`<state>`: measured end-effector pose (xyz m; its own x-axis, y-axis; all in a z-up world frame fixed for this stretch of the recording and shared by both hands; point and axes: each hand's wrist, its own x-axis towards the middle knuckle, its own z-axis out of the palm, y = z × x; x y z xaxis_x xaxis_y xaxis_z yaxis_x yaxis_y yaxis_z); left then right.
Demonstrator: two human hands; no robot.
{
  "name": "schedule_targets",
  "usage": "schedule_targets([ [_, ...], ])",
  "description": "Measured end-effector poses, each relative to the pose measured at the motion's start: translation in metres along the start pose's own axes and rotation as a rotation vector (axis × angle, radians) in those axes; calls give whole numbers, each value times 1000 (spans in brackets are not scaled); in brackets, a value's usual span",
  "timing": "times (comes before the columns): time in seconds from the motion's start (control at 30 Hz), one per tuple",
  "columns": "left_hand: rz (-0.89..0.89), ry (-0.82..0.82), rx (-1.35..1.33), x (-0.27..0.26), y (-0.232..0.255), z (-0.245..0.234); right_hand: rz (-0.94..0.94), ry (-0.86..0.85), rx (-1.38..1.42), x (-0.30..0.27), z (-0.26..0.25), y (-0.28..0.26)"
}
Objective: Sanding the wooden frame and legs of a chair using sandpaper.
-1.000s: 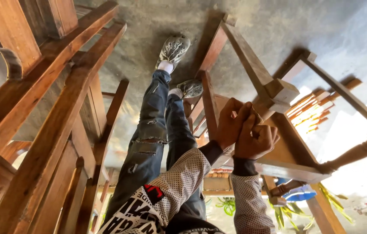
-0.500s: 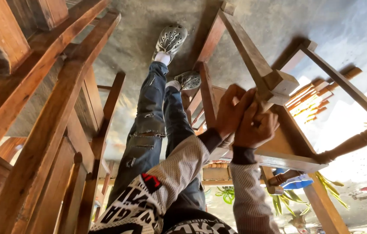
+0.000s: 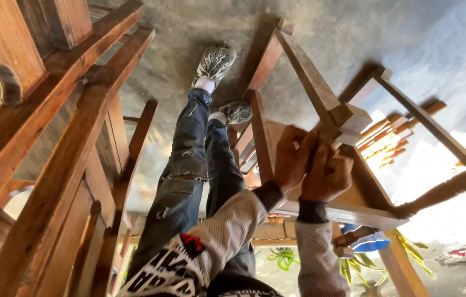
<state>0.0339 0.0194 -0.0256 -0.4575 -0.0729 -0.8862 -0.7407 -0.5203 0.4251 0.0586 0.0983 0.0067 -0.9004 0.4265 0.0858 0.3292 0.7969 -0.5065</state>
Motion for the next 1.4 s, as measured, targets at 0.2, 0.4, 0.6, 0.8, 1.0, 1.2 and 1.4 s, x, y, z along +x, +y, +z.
schedule_targets([
  [0.2,366,14,428,-32,38,-29,151,-67,63,-31,-10,-10],
  [0.4,91,-51,88,-20,68,5,130,-8,250,18,17,-13],
  [0.6,102,-18,241,-21,46,-17,114,-60,120,-5,-2,4],
  [0.8,92,-76,250,-21,37,-29,182,-43,127,-16,-13,-26],
  [1.0,161,-73,134,9,61,2,79,-19,298,25,15,-4],
  [1.2,117,-125,254,-7,20,-44,102,-85,122,-20,-8,9],
  [1.4,151,-125,251,3,51,-29,2,-109,87,3,4,17],
])
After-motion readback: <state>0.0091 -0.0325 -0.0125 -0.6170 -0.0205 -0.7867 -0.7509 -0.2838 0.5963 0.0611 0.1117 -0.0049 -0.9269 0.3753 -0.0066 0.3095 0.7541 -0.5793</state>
